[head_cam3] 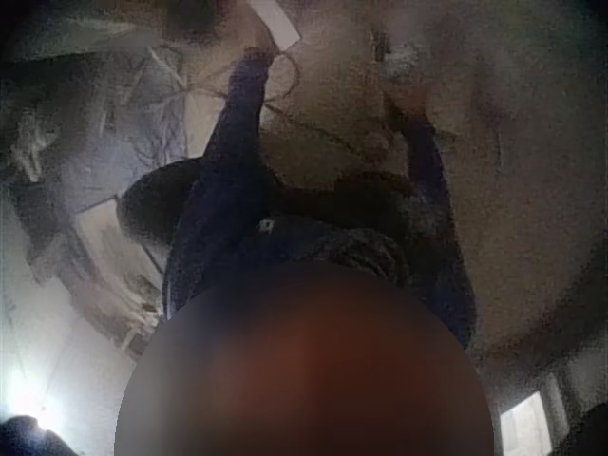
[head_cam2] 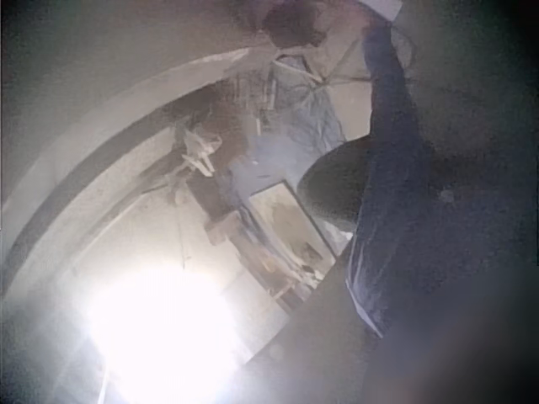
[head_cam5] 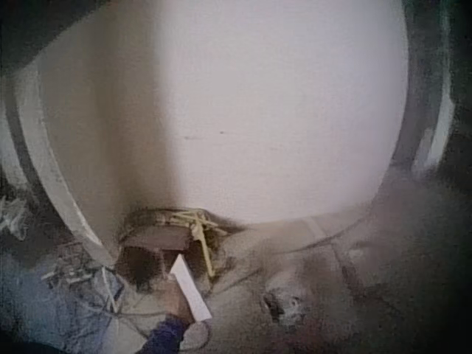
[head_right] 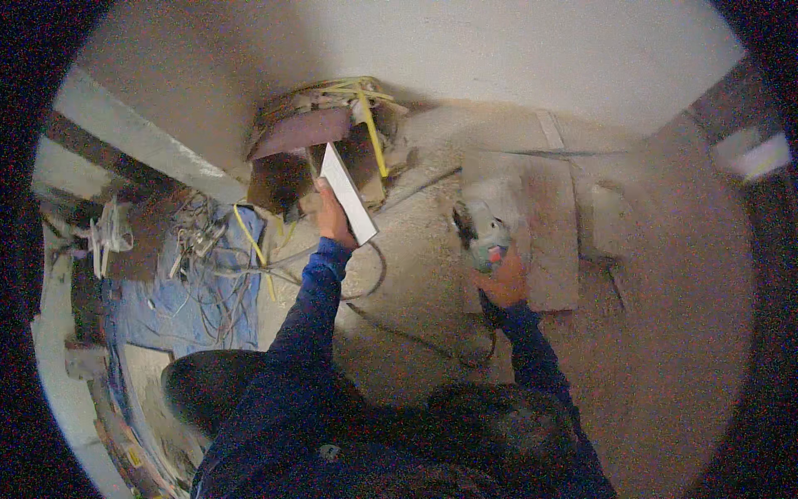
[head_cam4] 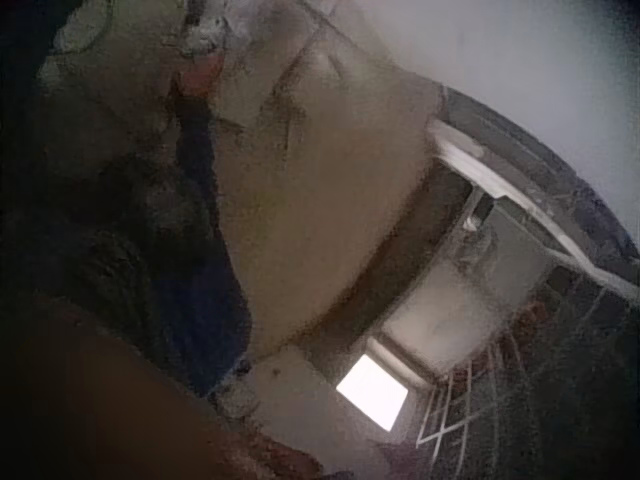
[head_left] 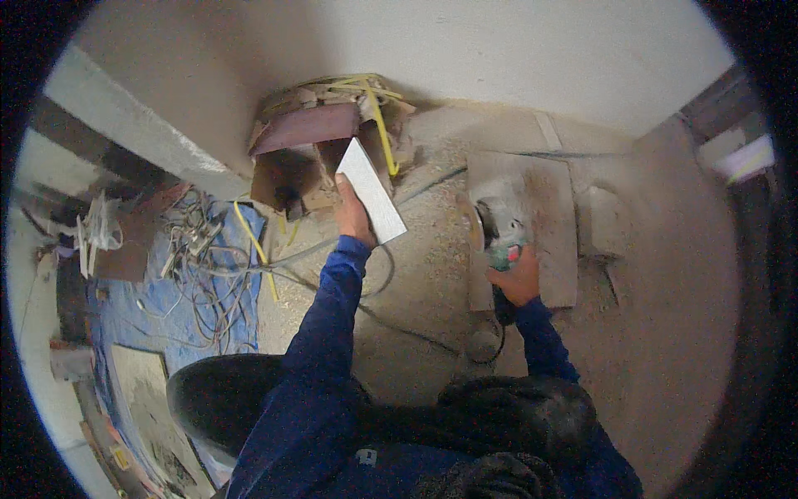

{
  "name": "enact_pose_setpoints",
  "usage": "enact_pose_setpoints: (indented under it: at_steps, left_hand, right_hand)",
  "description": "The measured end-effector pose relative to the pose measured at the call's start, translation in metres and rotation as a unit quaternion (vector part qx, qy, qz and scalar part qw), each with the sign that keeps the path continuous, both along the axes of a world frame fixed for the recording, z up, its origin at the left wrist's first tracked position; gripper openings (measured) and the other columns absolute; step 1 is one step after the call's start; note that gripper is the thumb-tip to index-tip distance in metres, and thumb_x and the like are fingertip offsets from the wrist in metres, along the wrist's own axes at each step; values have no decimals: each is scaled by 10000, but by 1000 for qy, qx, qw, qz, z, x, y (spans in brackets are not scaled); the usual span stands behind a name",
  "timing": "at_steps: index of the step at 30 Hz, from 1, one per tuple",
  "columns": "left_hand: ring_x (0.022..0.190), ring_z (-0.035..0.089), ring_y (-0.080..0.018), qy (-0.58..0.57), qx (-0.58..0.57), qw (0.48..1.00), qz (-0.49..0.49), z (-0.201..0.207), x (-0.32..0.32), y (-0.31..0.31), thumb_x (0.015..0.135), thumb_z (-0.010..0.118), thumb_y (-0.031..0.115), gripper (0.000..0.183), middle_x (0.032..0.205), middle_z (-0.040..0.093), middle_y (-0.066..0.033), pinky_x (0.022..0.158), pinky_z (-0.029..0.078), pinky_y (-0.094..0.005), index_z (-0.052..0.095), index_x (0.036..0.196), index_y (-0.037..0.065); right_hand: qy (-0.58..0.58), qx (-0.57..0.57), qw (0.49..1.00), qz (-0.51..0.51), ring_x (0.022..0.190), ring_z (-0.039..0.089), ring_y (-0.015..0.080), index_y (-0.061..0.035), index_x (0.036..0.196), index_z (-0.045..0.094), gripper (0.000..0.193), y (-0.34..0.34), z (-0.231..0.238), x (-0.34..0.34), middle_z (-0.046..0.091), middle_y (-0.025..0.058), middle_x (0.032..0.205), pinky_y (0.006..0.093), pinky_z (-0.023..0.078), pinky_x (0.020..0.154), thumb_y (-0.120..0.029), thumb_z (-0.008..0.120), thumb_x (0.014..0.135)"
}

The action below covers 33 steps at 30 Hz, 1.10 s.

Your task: The person uses an angle grinder to smooth the edges of a white tile. They hold the tile with one hand and operate the grinder with the other, rotating the tile to grind different sides. The person briefly inspects the tile before continuing to grind another edge.

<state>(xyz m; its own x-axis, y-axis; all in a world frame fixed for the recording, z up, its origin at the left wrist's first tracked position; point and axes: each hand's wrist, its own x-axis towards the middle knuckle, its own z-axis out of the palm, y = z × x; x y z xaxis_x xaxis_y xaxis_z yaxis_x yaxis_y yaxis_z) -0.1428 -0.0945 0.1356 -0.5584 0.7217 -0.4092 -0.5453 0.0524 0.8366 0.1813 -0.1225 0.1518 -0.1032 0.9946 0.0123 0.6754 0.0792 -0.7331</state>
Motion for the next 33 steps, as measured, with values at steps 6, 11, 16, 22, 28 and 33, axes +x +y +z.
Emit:
enact_pose_setpoints:
  at_steps: [6,11,16,22,28,33]
  left_hand:
    - [869,580,-191,96,-18,995,14,16,23,-5,886,437,626,754,996,634,-119,799,446,-317,588,1071,-89]
    - [867,561,-183,90,-40,995,32,2,26,-5,873,482,617,740,973,634,-106,801,437,-311,597,1054,-91]
    - [869,552,-182,107,-88,989,48,-7,24,0,861,523,603,723,964,632,-102,802,434,-315,607,1043,-92]
    - [872,546,-182,99,-79,990,59,0,27,0,872,516,585,717,949,629,-119,814,431,-321,610,1020,-111]
    - [879,530,-201,59,-95,992,63,-12,25,2,889,505,556,718,979,620,-140,818,428,-340,576,1067,-135]
    - [878,531,-210,78,-81,992,62,-18,26,3,891,503,550,720,972,615,-152,822,427,-352,570,1070,-144]
  right_hand:
    - [44,-44,998,26,936,625,325,-19,1173,502,760,-7,37,-29,638,168,1016,406,491,827,-277,824,536]
    - [5,-60,997,52,945,629,319,-19,1163,505,742,-7,42,-36,638,173,1016,394,495,837,-249,824,534]
    - [32,-66,995,67,952,624,332,-16,1176,491,757,-7,33,-33,633,174,1032,400,492,845,-247,824,535]
    - [42,-90,991,94,979,615,346,-14,1207,464,804,-8,23,-30,629,169,1053,415,486,855,-264,835,539]
    - [-21,-75,994,80,962,623,354,5,1206,460,820,-9,19,-26,630,201,1042,417,496,843,-288,837,539]
    - [-18,-42,996,70,894,620,312,7,1124,505,728,-9,17,-27,632,163,976,388,489,810,-241,826,518]
